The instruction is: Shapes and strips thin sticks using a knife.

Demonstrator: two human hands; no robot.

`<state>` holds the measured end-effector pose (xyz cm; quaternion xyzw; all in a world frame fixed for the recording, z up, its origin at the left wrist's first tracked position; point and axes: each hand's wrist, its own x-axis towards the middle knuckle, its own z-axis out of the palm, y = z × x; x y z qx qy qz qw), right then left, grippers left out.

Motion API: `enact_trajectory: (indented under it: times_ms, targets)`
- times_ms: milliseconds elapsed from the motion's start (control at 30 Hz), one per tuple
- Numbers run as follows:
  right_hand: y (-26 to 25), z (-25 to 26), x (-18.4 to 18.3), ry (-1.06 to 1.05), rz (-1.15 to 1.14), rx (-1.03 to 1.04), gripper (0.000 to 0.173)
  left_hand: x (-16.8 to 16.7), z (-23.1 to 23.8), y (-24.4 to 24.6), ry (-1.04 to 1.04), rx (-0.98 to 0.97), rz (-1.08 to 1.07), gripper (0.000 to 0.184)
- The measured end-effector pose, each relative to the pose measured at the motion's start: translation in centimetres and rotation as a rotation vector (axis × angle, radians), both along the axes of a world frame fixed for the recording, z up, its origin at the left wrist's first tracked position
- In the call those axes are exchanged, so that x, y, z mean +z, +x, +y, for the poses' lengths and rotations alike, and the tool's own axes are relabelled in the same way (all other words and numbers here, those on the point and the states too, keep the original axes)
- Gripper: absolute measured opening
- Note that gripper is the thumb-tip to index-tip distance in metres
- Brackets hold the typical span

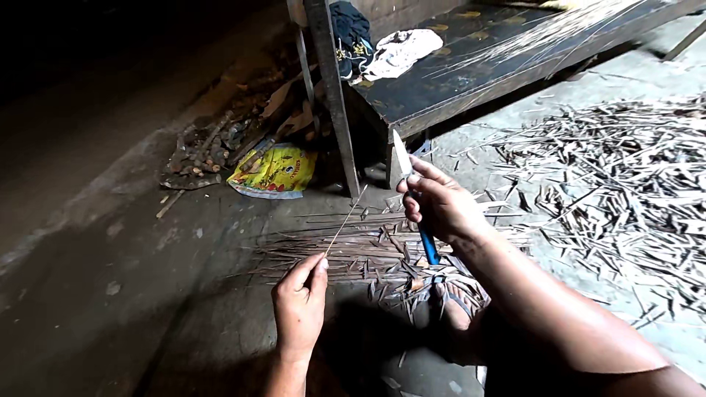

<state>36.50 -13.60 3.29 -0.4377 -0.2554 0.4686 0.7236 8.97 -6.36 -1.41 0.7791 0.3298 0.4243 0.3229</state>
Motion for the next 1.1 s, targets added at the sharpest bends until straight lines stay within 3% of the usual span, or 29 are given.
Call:
enact_trajectory:
  times_ms: [67,233,333,700,1000,1100]
  targets:
    - [-0.6,-0.4,-0.1,0.025,-0.032,0.081,0.048,-0.1,0.0,0.2,-0.007,0.002,-0.007,0.017]
    - [-5.1,-1.0,-2.2,-0.018,-0.067,0.506,0.048,-0.1,-0.2,0.8,-0.011,-0.025,-0.019,0.018]
    - [-6.6,-1.0,-2.8,-0.064,-0.048,0.574,0.046,-0.2,-0.3,0.8,-0.007,-0.03,-0.008,0.017]
    - [-5.5,-0.4,-2.7,-0.021,-0.086,0.537,0.042,0.4,-0.4,0.3,-0.069,-0.065,-0.033,0.019]
    - [-1.9,0.0,-1.5,-0.054,-0.058,0.302,0.044,0.4,-0.6,0.4,-0.104,-0.082,-0.018,0.019]
    - [0.3,0.2,-0.9,-0.04,-0.107,0.09,0.044,0.4,-0.3,0.2,-0.103,-0.062,0.005,0.019]
